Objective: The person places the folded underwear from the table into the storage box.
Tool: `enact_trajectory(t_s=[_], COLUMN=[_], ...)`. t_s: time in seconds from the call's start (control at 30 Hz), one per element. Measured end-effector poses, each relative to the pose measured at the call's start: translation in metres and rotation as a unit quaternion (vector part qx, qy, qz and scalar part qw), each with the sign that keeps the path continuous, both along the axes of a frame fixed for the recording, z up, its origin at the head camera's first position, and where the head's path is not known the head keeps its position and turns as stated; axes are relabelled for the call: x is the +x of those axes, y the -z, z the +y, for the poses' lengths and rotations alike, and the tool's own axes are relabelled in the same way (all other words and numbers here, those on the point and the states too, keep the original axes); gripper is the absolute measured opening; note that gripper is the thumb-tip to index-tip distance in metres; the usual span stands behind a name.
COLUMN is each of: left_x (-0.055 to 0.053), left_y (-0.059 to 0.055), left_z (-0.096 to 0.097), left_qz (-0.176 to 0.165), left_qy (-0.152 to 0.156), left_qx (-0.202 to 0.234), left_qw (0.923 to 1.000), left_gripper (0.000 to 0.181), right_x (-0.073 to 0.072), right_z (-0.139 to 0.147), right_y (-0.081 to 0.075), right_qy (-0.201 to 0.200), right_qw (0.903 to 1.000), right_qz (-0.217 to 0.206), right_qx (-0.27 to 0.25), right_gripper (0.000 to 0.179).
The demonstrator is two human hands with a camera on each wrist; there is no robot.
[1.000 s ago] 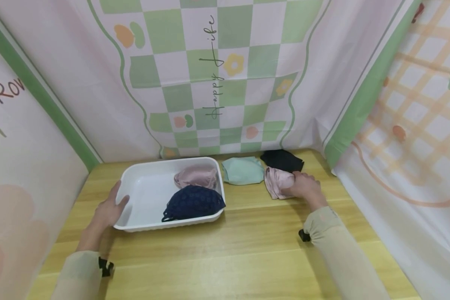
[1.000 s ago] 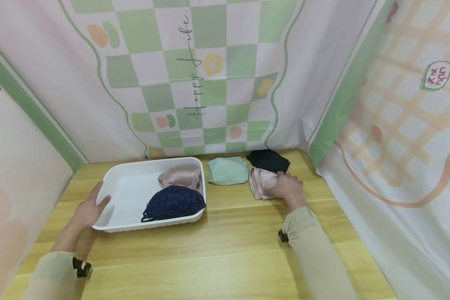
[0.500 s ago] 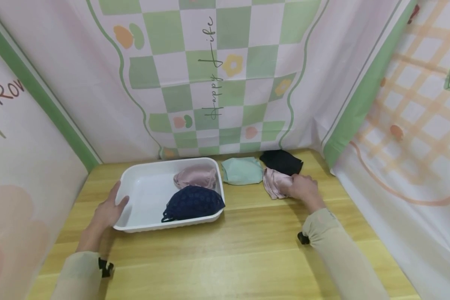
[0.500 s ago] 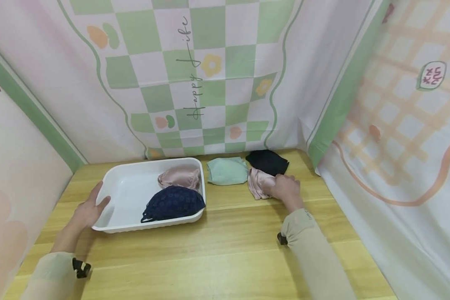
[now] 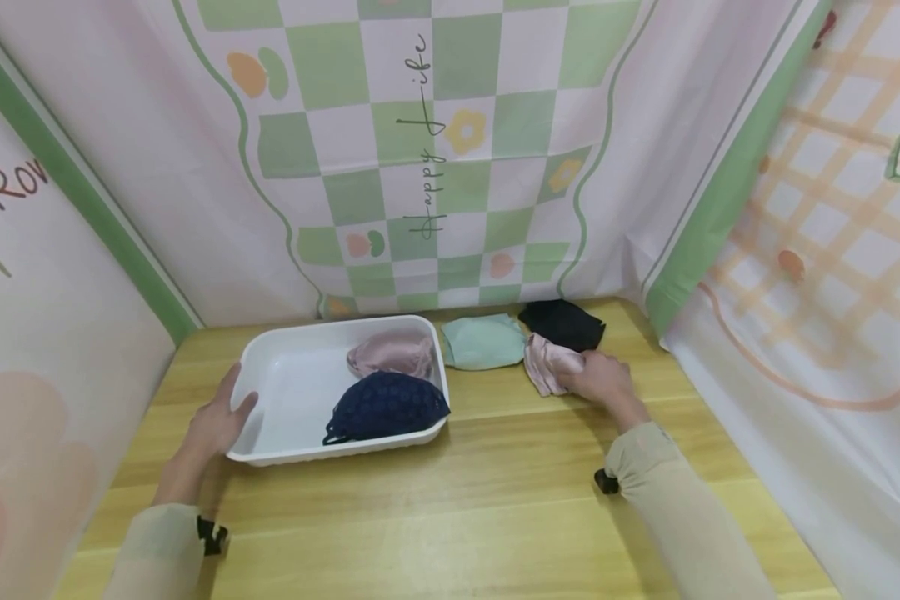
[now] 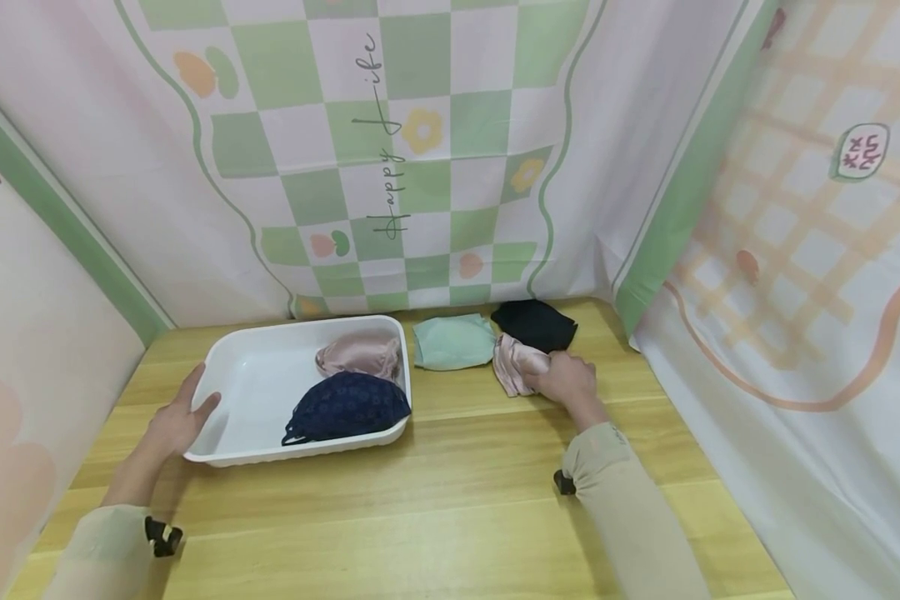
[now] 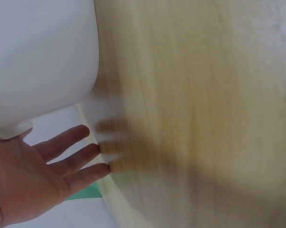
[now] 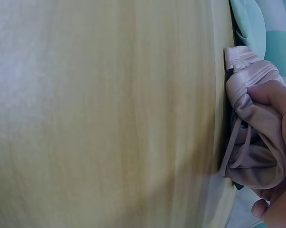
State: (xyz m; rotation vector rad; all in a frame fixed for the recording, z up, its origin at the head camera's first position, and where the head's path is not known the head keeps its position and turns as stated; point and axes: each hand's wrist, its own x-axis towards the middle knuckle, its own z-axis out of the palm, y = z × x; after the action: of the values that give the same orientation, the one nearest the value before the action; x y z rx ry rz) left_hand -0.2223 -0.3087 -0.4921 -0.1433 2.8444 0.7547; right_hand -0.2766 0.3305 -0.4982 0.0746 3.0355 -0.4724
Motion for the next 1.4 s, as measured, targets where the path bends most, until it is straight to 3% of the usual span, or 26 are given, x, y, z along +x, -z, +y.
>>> enact_trajectory(t_s=[0.5, 0.8, 1.4], left_x=[0.0, 0.001, 0.0], left_y=[0.0, 0.0, 0.001], left_z=[0.001, 0.0, 0.0], left_qz=[-0.001, 0.002, 0.008], left_qy=[-0.001, 0.004, 0.004], left_qx=[-0.002, -0.007, -0.006], left_qw=[1.0, 1.0, 0.9999], left_gripper=[0.078, 0.078, 0.078], right_x=[0.002, 0.001, -0.003], right_z=[-0.005, -0.016, -0.045], right_y=[-0.003, -0.015, -0.044], right_qy=[0.0, -0.003, -0.029], right_qw=[0.9984, 0.9934, 0.9903], right_qz=[0.052, 0.098, 0.113], right_qx=[-0.023, -0.06, -0.077], right_gripper=[0.068, 0.061, 0.054])
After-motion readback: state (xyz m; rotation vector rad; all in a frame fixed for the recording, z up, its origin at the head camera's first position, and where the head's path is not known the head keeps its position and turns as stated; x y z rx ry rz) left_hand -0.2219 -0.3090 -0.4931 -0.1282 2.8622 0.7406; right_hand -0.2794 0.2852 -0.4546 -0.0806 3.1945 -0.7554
